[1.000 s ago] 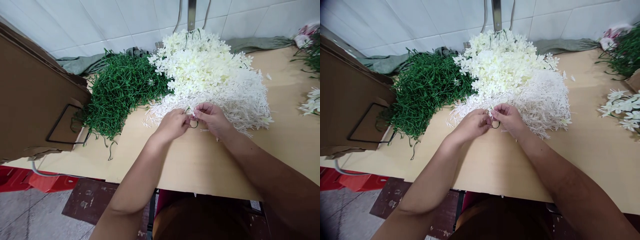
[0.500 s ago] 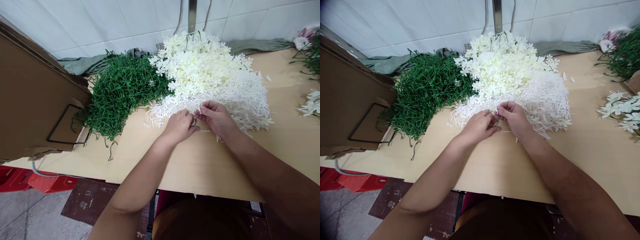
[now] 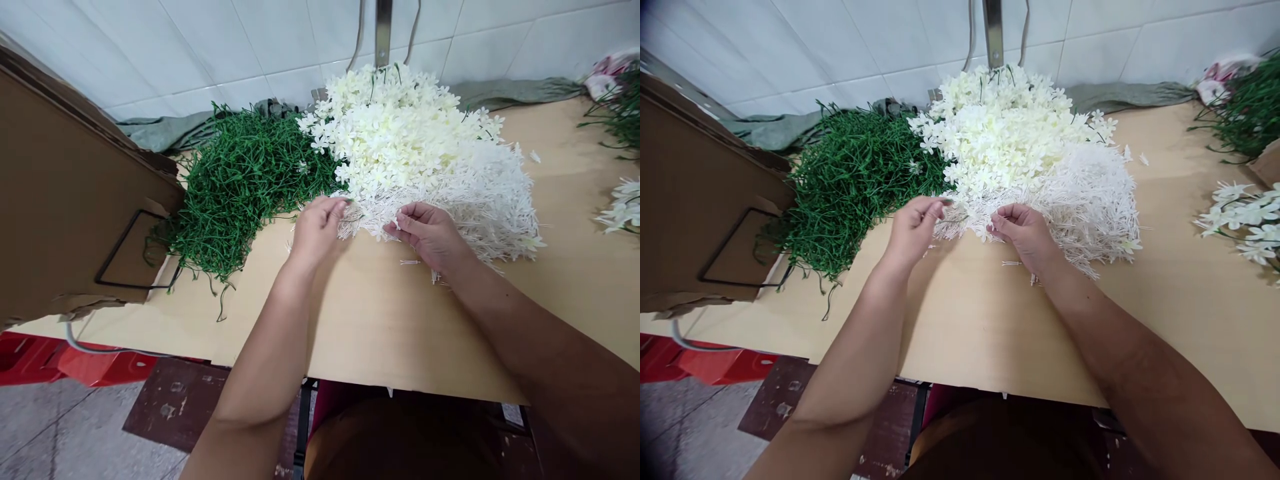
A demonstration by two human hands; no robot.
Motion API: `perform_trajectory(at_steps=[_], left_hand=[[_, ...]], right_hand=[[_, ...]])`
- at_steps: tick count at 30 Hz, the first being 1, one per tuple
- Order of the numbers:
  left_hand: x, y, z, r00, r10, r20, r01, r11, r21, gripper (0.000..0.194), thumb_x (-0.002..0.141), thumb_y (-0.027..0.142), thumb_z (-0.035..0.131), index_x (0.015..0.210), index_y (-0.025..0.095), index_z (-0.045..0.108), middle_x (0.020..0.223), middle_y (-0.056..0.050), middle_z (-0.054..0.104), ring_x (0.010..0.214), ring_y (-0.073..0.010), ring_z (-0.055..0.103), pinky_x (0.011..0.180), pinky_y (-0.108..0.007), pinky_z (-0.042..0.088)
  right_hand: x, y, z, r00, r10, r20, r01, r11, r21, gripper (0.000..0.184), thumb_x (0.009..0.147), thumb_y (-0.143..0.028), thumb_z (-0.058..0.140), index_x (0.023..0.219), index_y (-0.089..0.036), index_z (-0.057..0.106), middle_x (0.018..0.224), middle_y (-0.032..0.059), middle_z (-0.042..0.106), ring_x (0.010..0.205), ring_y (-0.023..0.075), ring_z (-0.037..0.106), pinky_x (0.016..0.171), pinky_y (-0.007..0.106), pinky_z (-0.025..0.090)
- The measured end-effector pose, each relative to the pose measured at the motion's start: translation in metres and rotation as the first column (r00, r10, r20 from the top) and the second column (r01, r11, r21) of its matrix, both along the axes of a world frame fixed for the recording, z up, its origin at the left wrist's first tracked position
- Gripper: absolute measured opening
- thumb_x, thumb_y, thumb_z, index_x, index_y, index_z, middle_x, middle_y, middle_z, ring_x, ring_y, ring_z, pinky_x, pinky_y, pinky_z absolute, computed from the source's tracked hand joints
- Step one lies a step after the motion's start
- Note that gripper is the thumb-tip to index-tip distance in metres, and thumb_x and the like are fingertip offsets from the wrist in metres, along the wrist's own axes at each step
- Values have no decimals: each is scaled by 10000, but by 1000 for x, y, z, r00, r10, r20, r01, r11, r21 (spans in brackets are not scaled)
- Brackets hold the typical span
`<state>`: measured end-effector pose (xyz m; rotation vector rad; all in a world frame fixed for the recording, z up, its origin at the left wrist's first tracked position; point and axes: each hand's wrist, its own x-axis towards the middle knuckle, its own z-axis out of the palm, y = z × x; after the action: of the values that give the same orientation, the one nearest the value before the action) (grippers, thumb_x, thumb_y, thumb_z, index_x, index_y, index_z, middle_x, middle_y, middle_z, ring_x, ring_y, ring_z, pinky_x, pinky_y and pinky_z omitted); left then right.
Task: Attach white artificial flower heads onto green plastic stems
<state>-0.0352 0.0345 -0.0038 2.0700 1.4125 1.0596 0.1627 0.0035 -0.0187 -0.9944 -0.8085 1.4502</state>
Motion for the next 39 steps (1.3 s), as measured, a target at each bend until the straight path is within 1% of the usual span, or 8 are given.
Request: perform_trajectory(at_steps=[4,7,8,11,14,16,23,39], left_hand=[[-7,5,5,957,110,267,-118,993,14,314,886,440,464,855,196,659,830,-39,626,757,-132,523,717,-261,422],[-5,-2,11,899,-23,438,107,980,-168,318,849,480,521,825,190,652,670,-10,557,605,-104,437,581,-244,365],[-3,-5,13,874,-103,475,239,942,-236,331,825,498,554,809,183,654,614,2,518,568,-96,408,553,-242,339],[7,-13,13,776,-294,558,557,734,-388,400,750,549,632,699,153,623,520,29,414,514,-80,351,534,-245,296],[19,-16,6,712,-337,616,659,624,-420,452,745,572,628,607,152,532,507,41,356,501,-73,312,541,-253,270],[25,-15,-2,686,-347,640,691,587,-422,482,745,580,622,569,160,466,507,42,335,503,-76,302,543,-259,255],[32,-12,-14,635,-218,741,691,589,-418,403,797,508,585,623,165,466,481,66,243,474,-66,218,533,-258,178],[38,-12,-14,671,-120,732,604,660,-446,400,812,437,545,566,176,369,478,63,216,459,-60,205,499,-253,153]], right_hand=[[0,-1,1,1000,7,10,-7,1000,12,411,410,-403,901,623,-194,617,623,-57,564,639,89,590,854,365,557],[3,-2,4,999,36,-28,-35,999,40,365,454,-368,897,633,-198,629,628,-57,576,646,83,594,819,323,557],[4,-2,6,998,48,-36,-46,998,46,350,468,-360,895,640,-201,636,628,-55,581,647,82,596,787,301,556],[7,-4,11,997,80,-22,-79,995,56,333,489,-372,886,647,-204,646,627,-44,600,634,83,593,675,249,527],[6,-6,15,993,117,26,-118,991,64,355,470,-397,886,636,-204,640,620,-40,599,597,81,558,621,244,489],[3,-8,16,989,132,71,-137,988,70,376,451,-419,885,625,-201,633,611,-42,582,580,81,528,605,249,469],[0,-6,14,985,138,100,-146,986,76,417,420,-463,881,606,-196,620,599,-42,556,562,74,484,596,251,432],[-4,-6,10,988,11,153,-30,992,121,408,444,-480,864,620,-210,614,601,-40,561,574,90,500,617,265,460]])
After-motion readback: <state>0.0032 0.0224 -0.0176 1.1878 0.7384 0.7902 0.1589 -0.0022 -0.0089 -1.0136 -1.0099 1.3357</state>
